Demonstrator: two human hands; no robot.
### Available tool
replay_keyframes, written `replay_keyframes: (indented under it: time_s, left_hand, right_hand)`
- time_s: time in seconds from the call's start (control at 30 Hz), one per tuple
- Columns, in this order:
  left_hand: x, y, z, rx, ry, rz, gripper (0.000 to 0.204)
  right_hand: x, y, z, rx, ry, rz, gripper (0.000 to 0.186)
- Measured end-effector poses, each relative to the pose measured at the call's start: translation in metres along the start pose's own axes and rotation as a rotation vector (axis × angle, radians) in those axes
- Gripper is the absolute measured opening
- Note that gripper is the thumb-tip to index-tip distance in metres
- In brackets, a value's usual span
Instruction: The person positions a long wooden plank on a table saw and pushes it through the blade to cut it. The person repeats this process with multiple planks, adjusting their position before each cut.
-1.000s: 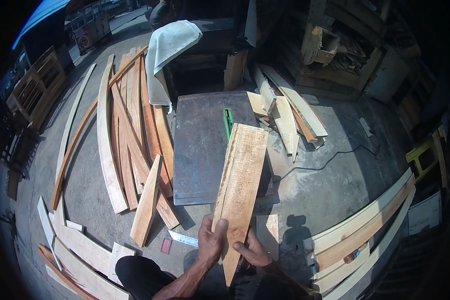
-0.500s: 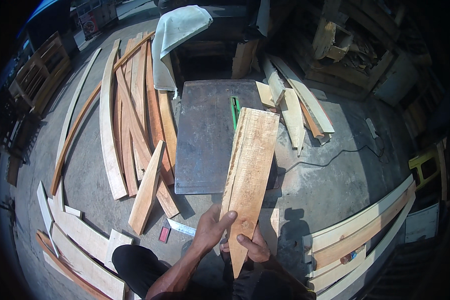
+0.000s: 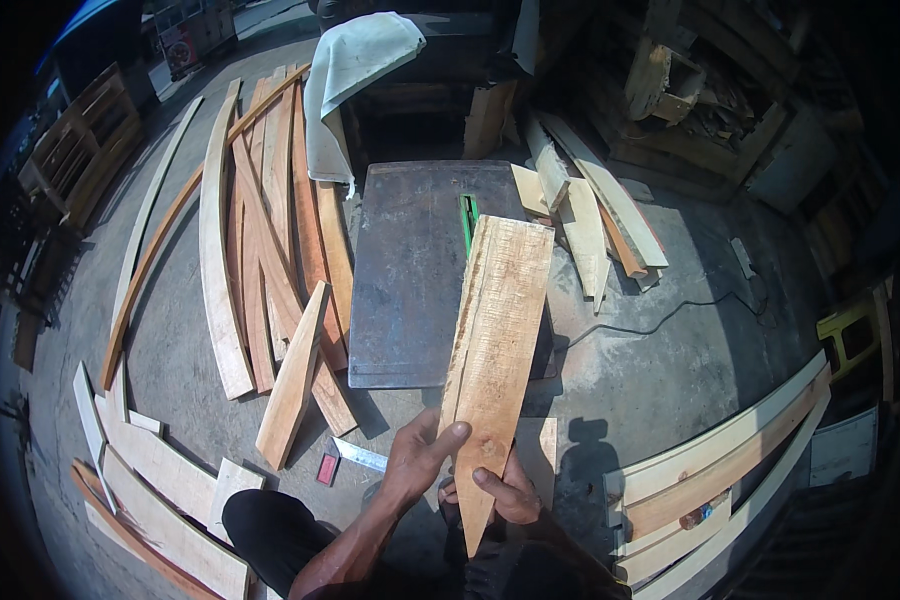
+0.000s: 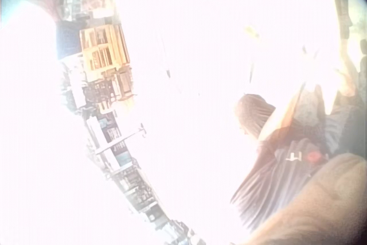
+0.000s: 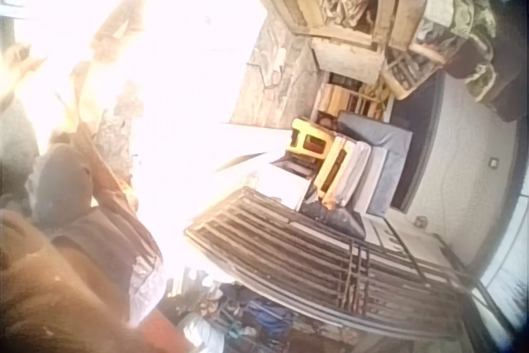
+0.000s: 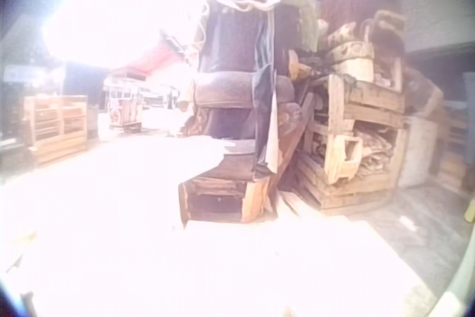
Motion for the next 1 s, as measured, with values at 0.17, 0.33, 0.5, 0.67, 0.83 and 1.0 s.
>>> replay_keyframes:
  time_s: [0.17, 0.33, 0.5, 0.67, 0.83, 1.0]
  left_hand:
    - [-0.016, 0.004, 0.017, 0.076, 0.127, 0.107, 0.062]
    - [-0.029, 0.013, 0.031, 0.215, 0.315, 0.096, 0.058]
    - [-0.054, 0.023, 0.016, 0.033, 0.573, 0.279, 0.047]
    - [-0.05, 0.041, 0.016, 0.053, 0.893, 0.454, 0.061]
    - [-0.016, 0.045, 0.031, 0.162, 1.159, 0.463, 0.08]
    - [-0.014, 0.051, 0.032, 0.182, 1.17, 0.428, 0.08]
  right_hand:
    - [0.028, 0.01, -0.031, -0.158, -0.185, -0.116, 0.076]
    - [0.07, -0.002, -0.068, -0.328, -0.302, -0.217, 0.092]
    - [0.06, -0.045, -0.07, -0.344, -0.356, -0.07, 0.083]
    - [0.007, -0.071, -0.058, -0.329, -0.336, 0.079, 0.076]
    - [-0.004, -0.058, -0.063, -0.441, -0.412, -0.007, 0.073]
    - [0.006, -0.059, -0.059, -0.428, -0.345, 0.006, 0.072]
Point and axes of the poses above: each hand's wrist, its own y-axis towards the middle knuckle, its own z-axis out of the palm, x = y × z, the point moved 7 cm from there along y, towards the middle knuckle, and after that the axes turned 12 degrees about -y, right-handed, at the moved point
